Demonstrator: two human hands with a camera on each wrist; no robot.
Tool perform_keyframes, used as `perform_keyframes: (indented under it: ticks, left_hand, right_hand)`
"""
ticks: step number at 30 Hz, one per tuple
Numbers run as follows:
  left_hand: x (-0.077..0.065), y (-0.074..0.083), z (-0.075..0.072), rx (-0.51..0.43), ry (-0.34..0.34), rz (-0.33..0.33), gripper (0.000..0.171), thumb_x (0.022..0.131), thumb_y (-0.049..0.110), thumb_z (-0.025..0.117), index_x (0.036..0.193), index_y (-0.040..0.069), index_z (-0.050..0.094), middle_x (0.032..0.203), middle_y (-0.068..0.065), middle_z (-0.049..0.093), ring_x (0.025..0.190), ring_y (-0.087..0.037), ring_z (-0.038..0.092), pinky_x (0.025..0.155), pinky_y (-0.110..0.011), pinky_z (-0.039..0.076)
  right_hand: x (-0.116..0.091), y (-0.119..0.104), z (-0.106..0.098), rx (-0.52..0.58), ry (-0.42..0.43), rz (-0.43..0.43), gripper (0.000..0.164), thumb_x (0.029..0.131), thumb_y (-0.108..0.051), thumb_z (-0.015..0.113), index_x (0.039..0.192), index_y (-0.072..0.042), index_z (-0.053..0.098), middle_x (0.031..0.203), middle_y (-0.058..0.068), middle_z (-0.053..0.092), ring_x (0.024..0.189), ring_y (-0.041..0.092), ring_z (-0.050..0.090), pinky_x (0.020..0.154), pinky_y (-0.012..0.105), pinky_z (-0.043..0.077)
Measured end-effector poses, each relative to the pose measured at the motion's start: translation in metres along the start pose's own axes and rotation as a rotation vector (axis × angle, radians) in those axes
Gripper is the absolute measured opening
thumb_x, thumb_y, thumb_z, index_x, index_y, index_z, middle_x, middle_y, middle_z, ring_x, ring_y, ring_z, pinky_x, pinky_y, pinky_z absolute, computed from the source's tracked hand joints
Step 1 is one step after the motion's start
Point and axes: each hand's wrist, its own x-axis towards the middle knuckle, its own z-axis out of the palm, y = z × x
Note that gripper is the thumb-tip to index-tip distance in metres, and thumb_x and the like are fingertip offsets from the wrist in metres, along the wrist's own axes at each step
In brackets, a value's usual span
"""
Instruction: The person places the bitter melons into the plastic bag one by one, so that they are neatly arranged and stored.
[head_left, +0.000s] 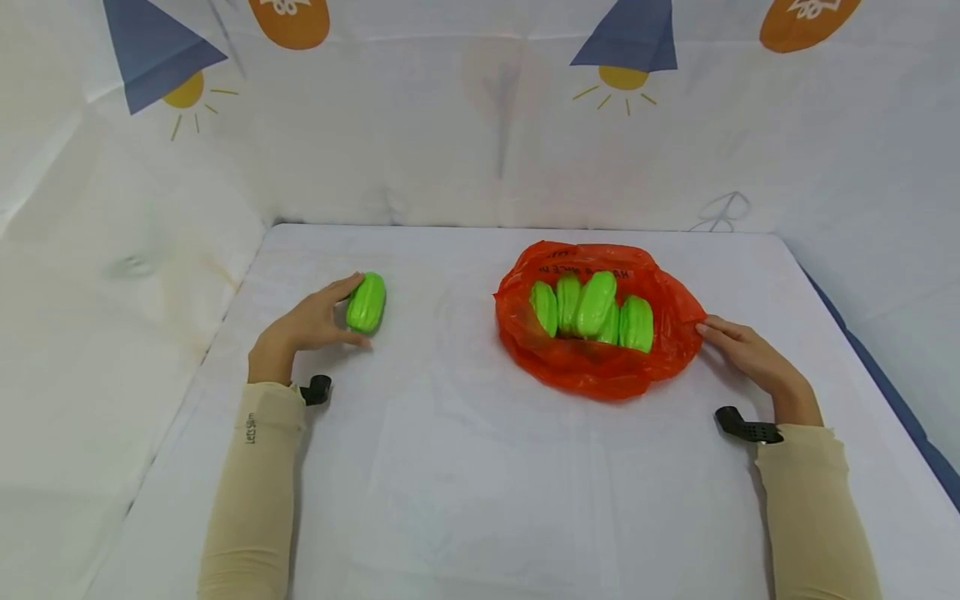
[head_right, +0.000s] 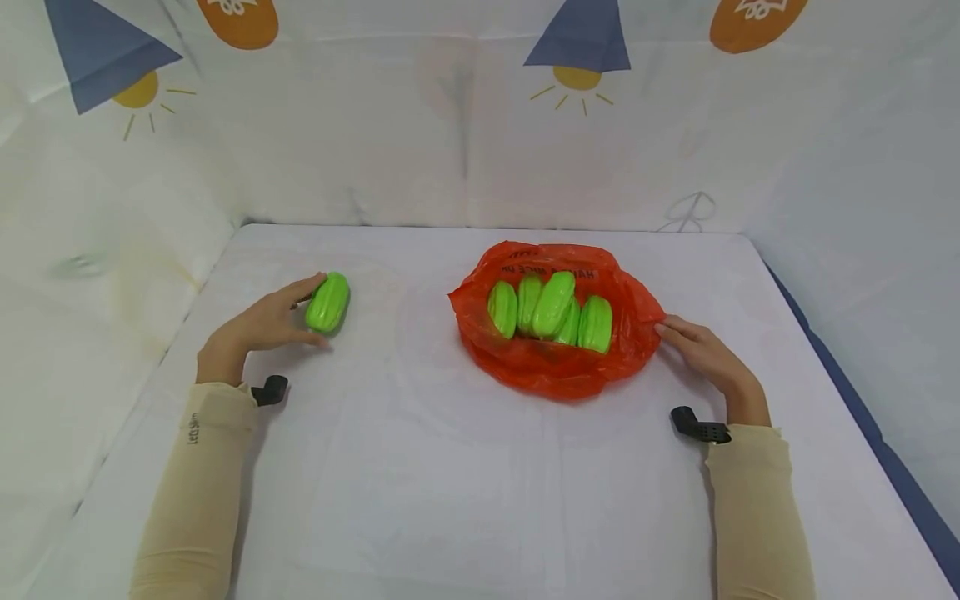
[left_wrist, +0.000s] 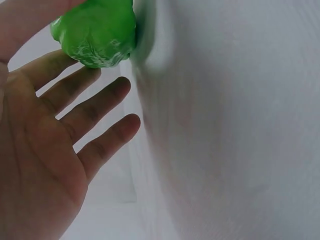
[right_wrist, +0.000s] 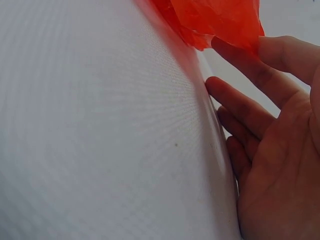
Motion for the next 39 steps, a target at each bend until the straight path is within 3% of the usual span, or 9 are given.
perform_keyframes:
  ticks: [8,17,22,27,33,39]
  left_hand:
    - [0.001,-0.002,0.0,-0.025,0.029,0.01,0.114,0.073,0.036,0.087,0.158,0.013,0.016,0.163,-0.013,0.018,0.141,-0.042,0.034,0.117,-0.059,0.024]
    - [0.005,0.0,-0.001,-0.027,0.078,0.029,0.108,0.074,0.034,0.086,0.157,0.01,0.021,0.161,-0.015,0.025,0.144,-0.036,0.031,0.116,-0.054,0.03]
    - [0.006,0.015,-0.003,-0.038,0.121,0.076,0.104,0.076,0.03,0.085,0.156,0.01,0.023,0.158,-0.012,0.03,0.143,-0.032,0.035,0.116,-0.05,0.031]
    - [0.007,0.034,-0.004,-0.013,0.161,0.114,0.105,0.075,0.037,0.086,0.157,0.014,0.023,0.158,-0.009,0.032,0.142,-0.029,0.036,0.117,-0.051,0.029]
    - [0.006,0.061,0.002,0.026,0.179,0.162,0.105,0.076,0.038,0.084,0.157,0.013,0.022,0.161,-0.007,0.026,0.147,-0.029,0.029,0.119,-0.051,0.026]
    - [0.01,0.086,0.018,0.071,0.268,0.303,0.103,0.078,0.035,0.083,0.157,0.011,0.021,0.162,-0.006,0.025,0.147,-0.029,0.03,0.116,-0.05,0.032]
  right_hand:
    - [0.003,0.003,-0.002,0.001,-0.005,0.003,0.074,0.102,-0.052,0.037,0.154,-0.002,0.022,0.159,0.029,0.011,0.145,0.053,0.007,0.109,0.074,0.015]
    - [0.005,0.004,-0.002,0.015,-0.017,0.011,0.073,0.103,-0.052,0.036,0.155,-0.003,0.019,0.16,0.029,0.01,0.145,0.052,0.006,0.11,0.074,0.014]
    - [0.003,0.002,-0.003,0.009,-0.021,0.011,0.073,0.103,-0.051,0.035,0.154,-0.002,0.018,0.16,0.029,0.01,0.144,0.053,0.006,0.11,0.074,0.014]
    - [0.0,0.003,-0.003,-0.007,-0.017,0.03,0.076,0.102,-0.055,0.035,0.154,-0.003,0.018,0.16,0.029,0.009,0.145,0.054,0.005,0.108,0.076,0.013]
    - [-0.001,0.006,-0.003,0.003,-0.018,0.022,0.077,0.101,-0.056,0.036,0.154,-0.002,0.02,0.16,0.029,0.01,0.144,0.053,0.005,0.108,0.076,0.013]
    - [0.002,0.003,-0.002,0.031,-0.021,0.003,0.075,0.102,-0.053,0.037,0.153,0.0,0.021,0.159,0.03,0.01,0.144,0.053,0.005,0.109,0.076,0.012]
